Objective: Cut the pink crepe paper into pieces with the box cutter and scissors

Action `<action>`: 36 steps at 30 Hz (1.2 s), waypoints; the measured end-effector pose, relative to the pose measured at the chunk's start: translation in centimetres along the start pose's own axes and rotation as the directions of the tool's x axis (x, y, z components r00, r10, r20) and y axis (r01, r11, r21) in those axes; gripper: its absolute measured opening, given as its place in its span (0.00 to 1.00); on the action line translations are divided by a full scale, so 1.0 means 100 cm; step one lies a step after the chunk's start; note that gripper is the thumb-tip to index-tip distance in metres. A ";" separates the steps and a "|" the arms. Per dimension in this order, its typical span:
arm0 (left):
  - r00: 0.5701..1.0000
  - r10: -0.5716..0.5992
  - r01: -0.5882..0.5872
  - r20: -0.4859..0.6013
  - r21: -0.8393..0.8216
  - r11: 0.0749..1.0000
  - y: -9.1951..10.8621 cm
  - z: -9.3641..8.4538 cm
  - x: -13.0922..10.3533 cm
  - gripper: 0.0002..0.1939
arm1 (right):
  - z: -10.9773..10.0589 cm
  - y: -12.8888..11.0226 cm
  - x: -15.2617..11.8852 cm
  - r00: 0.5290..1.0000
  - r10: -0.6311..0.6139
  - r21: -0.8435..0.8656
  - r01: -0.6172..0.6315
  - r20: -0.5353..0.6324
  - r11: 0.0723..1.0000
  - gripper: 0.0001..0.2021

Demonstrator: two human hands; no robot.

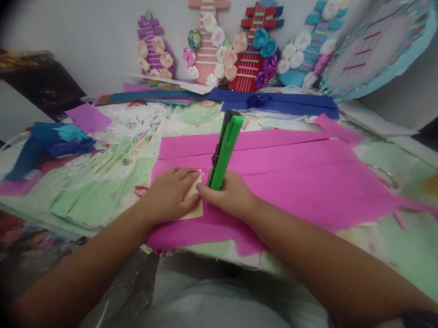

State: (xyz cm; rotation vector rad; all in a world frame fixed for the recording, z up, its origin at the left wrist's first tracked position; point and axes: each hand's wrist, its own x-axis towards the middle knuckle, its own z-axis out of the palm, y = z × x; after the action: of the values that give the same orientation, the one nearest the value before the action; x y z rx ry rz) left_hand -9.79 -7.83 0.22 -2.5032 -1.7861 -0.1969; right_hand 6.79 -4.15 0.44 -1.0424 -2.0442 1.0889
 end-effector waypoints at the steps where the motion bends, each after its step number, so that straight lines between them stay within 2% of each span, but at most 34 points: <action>1: 1.000 0.003 -0.003 0.001 -0.002 1.000 0.000 0.000 0.000 0.26 | 0.000 0.000 0.000 1.000 0.001 -0.004 -0.001 0.005 1.000 0.12; 13: 1.000 0.005 -0.005 -0.001 0.001 1.000 0.000 -0.001 0.000 0.25 | 0.002 0.000 0.000 1.000 0.012 -0.044 -0.011 0.005 0.999 0.12; 23: 1.000 0.012 -0.012 -0.004 -0.015 1.000 -0.001 -0.001 0.000 0.22 | 0.005 -0.004 0.000 0.994 -0.102 -0.141 0.107 0.039 0.984 0.09; 30: 1.000 0.005 -0.005 -0.025 -0.006 1.000 -0.001 0.002 -0.001 0.25 | 0.002 0.000 0.000 0.998 -0.042 -0.066 0.045 0.041 0.997 0.12; 36: 1.000 -0.005 0.005 -0.016 0.006 1.000 0.000 0.001 0.000 0.25 | 0.001 0.002 0.001 0.999 -0.030 0.017 0.030 0.034 0.999 0.10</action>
State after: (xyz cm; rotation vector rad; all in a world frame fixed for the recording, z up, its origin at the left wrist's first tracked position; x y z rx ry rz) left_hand -9.83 -7.83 0.06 -2.4860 -1.7852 -0.2108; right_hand 6.78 -4.05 0.20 -0.9883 -2.0676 1.1135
